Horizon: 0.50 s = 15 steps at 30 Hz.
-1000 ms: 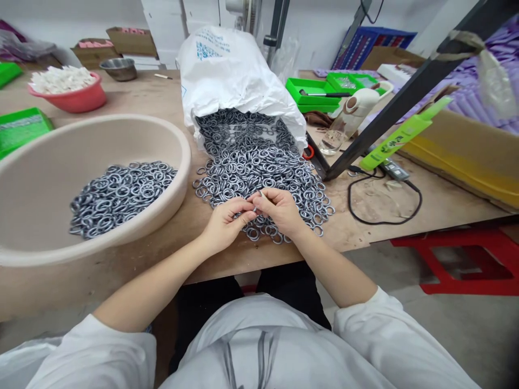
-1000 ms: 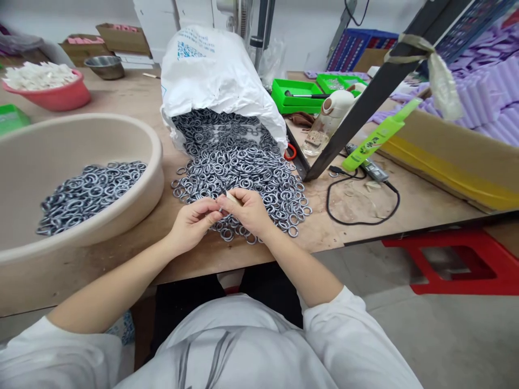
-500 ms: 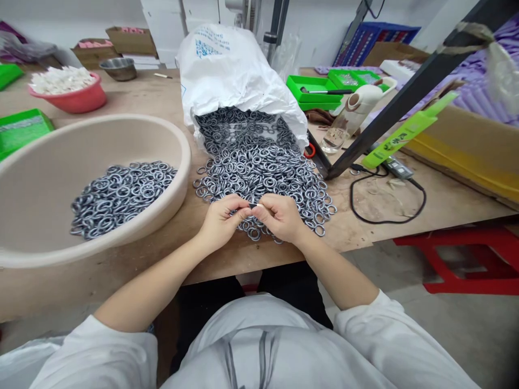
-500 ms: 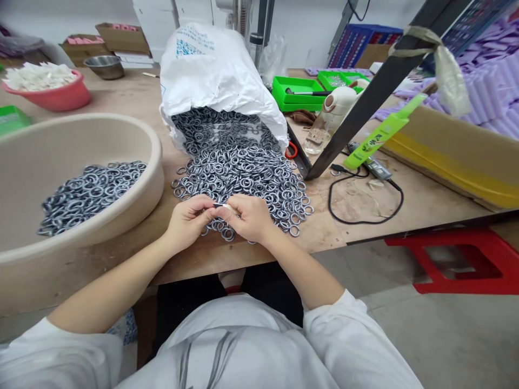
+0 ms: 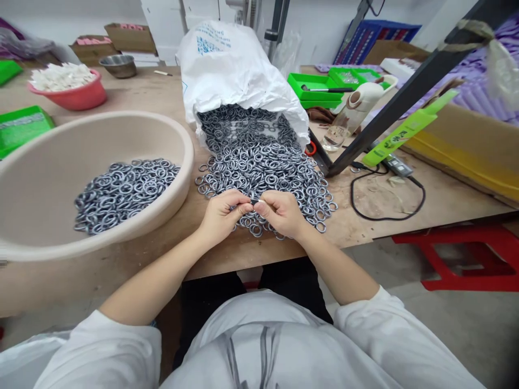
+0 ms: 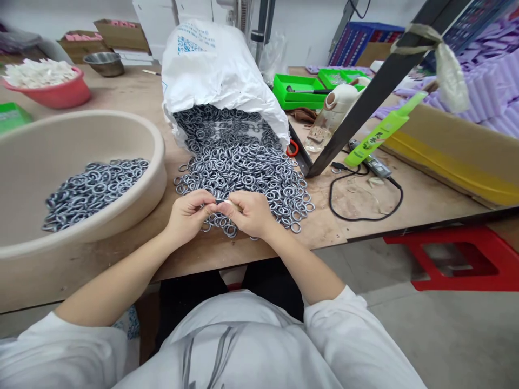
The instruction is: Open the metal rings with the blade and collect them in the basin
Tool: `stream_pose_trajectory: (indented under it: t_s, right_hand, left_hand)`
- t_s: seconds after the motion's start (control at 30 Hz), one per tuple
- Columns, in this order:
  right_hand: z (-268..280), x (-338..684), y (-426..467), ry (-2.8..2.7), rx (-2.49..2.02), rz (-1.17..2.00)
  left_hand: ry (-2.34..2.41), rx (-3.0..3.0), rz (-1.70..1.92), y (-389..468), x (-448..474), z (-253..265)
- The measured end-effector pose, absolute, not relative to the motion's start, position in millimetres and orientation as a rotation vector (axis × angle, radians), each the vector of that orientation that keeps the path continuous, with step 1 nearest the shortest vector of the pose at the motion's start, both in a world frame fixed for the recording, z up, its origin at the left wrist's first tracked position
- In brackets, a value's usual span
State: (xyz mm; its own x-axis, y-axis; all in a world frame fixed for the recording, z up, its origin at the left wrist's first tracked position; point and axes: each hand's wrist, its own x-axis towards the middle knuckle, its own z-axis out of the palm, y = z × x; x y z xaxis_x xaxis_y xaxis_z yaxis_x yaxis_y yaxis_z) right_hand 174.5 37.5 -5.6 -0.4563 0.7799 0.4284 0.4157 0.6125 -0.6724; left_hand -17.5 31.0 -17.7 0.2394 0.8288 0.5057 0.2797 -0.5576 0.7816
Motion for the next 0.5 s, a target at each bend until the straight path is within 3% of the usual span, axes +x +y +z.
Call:
stream_pose_trajectory:
  t_s: [0.27,0.5]
  right_hand:
    - [-11.5,175.5,40.5,-2.112,-0.938,0.626]
    - [-8.8,182.5,49.8,-1.735,-1.083,0.794]
  left_hand:
    - [0.975,2.048,1.33,31.3,-19.2,-15.6]
    - [0.8,2.049,1.197,25.0,-14.0,-11.8]
